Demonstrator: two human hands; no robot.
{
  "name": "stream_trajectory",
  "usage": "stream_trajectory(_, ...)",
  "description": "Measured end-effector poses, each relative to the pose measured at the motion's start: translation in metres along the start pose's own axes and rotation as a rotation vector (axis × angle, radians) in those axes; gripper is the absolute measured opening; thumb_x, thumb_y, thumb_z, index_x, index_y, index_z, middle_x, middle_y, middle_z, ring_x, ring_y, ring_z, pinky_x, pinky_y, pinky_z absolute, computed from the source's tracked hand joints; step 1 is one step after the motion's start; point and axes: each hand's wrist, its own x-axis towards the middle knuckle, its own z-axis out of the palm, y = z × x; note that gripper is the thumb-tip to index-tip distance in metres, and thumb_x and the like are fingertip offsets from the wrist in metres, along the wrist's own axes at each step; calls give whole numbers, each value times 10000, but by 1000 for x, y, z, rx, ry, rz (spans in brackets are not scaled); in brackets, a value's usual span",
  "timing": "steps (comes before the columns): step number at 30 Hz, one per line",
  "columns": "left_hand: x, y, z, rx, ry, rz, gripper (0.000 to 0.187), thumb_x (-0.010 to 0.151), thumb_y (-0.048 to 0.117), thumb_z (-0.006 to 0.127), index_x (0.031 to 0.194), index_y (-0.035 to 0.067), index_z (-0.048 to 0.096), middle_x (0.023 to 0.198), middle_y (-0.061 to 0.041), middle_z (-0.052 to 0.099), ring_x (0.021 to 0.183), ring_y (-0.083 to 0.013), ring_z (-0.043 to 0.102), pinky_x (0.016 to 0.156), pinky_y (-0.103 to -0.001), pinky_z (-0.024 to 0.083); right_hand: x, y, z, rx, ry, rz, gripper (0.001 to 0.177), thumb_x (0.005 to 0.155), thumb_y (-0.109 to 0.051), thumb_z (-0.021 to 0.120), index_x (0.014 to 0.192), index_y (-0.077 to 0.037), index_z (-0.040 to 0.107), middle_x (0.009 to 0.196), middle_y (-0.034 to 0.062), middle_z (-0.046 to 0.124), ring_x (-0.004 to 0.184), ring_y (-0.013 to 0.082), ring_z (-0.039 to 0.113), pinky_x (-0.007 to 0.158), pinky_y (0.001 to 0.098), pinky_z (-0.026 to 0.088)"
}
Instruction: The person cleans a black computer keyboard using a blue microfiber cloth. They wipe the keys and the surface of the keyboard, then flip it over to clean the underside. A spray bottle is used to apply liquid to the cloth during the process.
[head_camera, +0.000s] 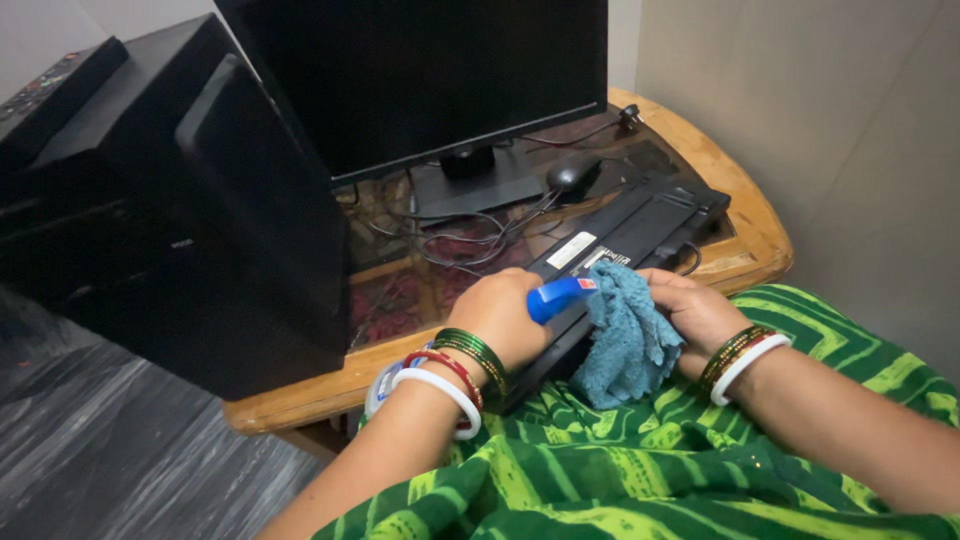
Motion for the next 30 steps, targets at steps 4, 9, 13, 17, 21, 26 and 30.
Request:
stream_trajectory(4,-2,-3,0,-47,-1,35,283,693,191,745,968,129,724,1061,-137,706,1023,-377,661,887,-476,520,0,0,1,-1,-3,-14,231,984,-99,530,1169,-28,648,1028,115,735,897,212,721,844,396,593)
stream_trajectory(9,-7,-9,6,-156,-128,71,419,634,253,815,1040,182,738,1026,-112,736,1000,-354,688,875,-447,536,3,3,5,-69,-5,0,240,978,-101,539,1181,-19,637,1042,121,732,914,217,722,853,405,591)
stream_trajectory(13,-1,-15,6,-114,-178,129,416,625,314,858,985,141,743,1008,-101,738,995,-346,687,874,-450,533,2,5,8,-91,-36,-3,253,970,-101,532,1179,-16,646,1036,127,737,908,224,725,844,415,593)
stream_trajectory(17,0,-15,6,-32,-8,40,329,652,296,845,901,109,741,1021,-106,690,989,-350,668,871,-460,529,1,1,8,-65,23,-11,249,979,-122,517,1169,-28,647,1035,130,735,904,232,725,846,417,592)
stream_trajectory(21,-1,-15,2,-23,19,-42,234,709,254,776,901,123,746,1032,-102,686,995,-344,674,885,-454,534,1,2,7,-47,-3,-8,238,987,-117,528,1161,-14,652,1031,127,733,898,226,720,841,412,593)
stream_trajectory(26,-6,-8,2,-39,-52,16,339,632,270,809,913,104,716,1051,-116,668,1013,-350,657,883,-451,526,1,4,12,-115,-16,8,233,979,-102,531,1151,-9,658,1014,135,741,885,231,725,821,410,596)
stream_trajectory(30,-12,-2,1,-28,-84,28,343,719,369,807,897,90,716,1047,-127,668,1022,-351,657,896,-456,522,4,6,11,-138,-19,33,236,970,-96,535,1150,-20,668,1008,120,745,879,214,725,818,402,597)
